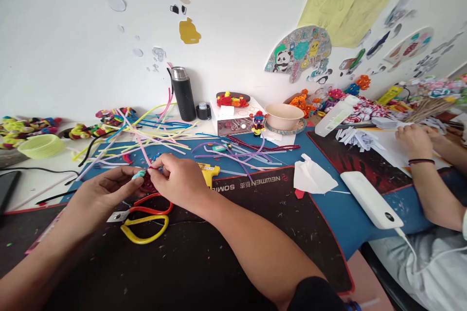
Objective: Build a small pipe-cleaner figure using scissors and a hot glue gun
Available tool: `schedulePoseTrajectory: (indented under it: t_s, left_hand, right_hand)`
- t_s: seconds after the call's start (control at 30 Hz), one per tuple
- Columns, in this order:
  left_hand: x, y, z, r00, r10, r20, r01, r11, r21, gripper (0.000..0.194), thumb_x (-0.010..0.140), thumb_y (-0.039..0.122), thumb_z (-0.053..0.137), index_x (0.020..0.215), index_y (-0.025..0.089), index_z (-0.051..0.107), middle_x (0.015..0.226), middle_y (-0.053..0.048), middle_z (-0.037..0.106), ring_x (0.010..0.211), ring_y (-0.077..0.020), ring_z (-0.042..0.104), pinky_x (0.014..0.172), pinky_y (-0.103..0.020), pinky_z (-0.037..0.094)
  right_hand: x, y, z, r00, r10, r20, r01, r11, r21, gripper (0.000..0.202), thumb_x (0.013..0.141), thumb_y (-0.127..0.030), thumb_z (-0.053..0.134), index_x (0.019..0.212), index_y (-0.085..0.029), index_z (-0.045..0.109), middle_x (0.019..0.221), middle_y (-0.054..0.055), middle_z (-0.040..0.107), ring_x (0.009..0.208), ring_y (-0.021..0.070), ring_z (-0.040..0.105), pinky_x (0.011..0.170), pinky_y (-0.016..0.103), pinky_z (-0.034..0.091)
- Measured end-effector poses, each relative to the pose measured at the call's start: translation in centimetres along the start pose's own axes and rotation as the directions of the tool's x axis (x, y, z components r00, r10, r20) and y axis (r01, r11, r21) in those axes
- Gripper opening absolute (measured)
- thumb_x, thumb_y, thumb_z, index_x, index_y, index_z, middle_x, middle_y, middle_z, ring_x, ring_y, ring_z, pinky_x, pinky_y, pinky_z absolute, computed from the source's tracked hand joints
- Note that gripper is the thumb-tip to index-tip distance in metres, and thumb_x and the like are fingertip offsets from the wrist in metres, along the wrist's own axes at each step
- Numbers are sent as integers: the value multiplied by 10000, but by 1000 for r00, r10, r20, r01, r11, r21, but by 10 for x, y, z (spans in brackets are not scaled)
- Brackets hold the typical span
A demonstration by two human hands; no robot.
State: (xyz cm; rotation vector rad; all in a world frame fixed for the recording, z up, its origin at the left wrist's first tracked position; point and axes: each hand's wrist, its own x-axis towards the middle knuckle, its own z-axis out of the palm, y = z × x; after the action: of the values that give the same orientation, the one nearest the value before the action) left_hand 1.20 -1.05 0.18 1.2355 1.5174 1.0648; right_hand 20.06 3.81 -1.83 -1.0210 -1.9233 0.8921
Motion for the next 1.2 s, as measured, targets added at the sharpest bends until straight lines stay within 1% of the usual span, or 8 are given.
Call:
schedulePoseTrajectory:
  t_s: [0.17, 0.33, 0.47, 0.7, 0.8, 0.97, 1.13, 1.2]
  left_hand:
    - [0, -1, 2, 1000, -22, 10, 22, 999, -36, 567, 621, 689, 948, 891, 222, 773, 737, -53, 831, 667, -255, 782, 661, -349, 650]
    - [3, -11, 0, 999, -7, 44, 9, 999, -45, 533, 677, 672, 925, 921, 218, 787, 771, -58, 831, 669, -256, 792, 655, -347, 660]
    - [6, -16, -2, 999, 5, 44, -4, 999, -46, 495, 721, 651, 907, 930, 220, 781, 770, -58, 827, 681, -257, 798, 664, -344, 657]
    - [3, -8, -2, 1000, -20, 4, 20, 998, -63, 486, 657, 587, 974, 923, 225, 786, 766, -38, 840, 682, -258, 799, 665, -331, 641]
    - [2, -6, -1, 1000, -19, 8, 19, 999, -49, 497, 656, 608, 969, 916, 226, 785, 761, -39, 840, 690, -261, 800, 679, -341, 648]
    - [3, -4, 1, 999, -35, 4, 35, 999, -31, 567, 607, 688, 960, 888, 228, 783, 747, -55, 839, 678, -276, 802, 665, -357, 659]
    - [4, -9, 1, 997, -36, 65, 38, 999, -27, 555, 662, 692, 934, 930, 224, 801, 825, -71, 859, 728, -275, 812, 684, -337, 655]
    - [6, -15, -1, 995, -28, 91, 29, 999, -14, 552, 690, 695, 914, 943, 219, 794, 849, -77, 860, 738, -270, 806, 695, -335, 646]
  right_hand:
    - [0, -1, 0, 998, -61, 7, 61, 991, -117, 92, 997, -293, 666, 927, -237, 684, 618, -59, 527, 585, 130, 481, 639, 274, 316]
    - [-1, -2, 0, 996, -87, 22, 90, 982, -168, 117, 1012, -297, 641, 917, -245, 685, 607, -51, 525, 584, 138, 486, 634, 276, 313]
    - [-1, -4, -2, 997, -66, 39, 72, 985, -158, 104, 1017, -301, 640, 956, -245, 702, 619, -52, 550, 590, 137, 502, 645, 273, 333]
    - [-1, -4, -4, 998, -55, 13, 56, 996, -71, 138, 1044, -329, 625, 1058, -250, 738, 678, -38, 627, 586, 138, 531, 650, 279, 358]
    - [-1, -4, -5, 998, -57, 16, 58, 997, -59, 139, 1043, -326, 634, 1089, -247, 739, 692, -39, 642, 588, 136, 536, 657, 276, 365]
    - [-1, -4, -4, 999, -43, 27, 46, 992, -114, 131, 1049, -314, 626, 1053, -237, 731, 661, -41, 618, 569, 134, 509, 642, 278, 345]
    - [-1, 0, 0, 996, -82, 17, 84, 973, -216, 111, 1038, -290, 625, 983, -239, 707, 757, 1, 708, 690, 155, 628, 647, 274, 337]
    - [-1, 2, 2, 994, -105, 16, 106, 966, -236, 108, 1029, -275, 626, 964, -239, 704, 766, 0, 718, 702, 154, 637, 644, 271, 335]
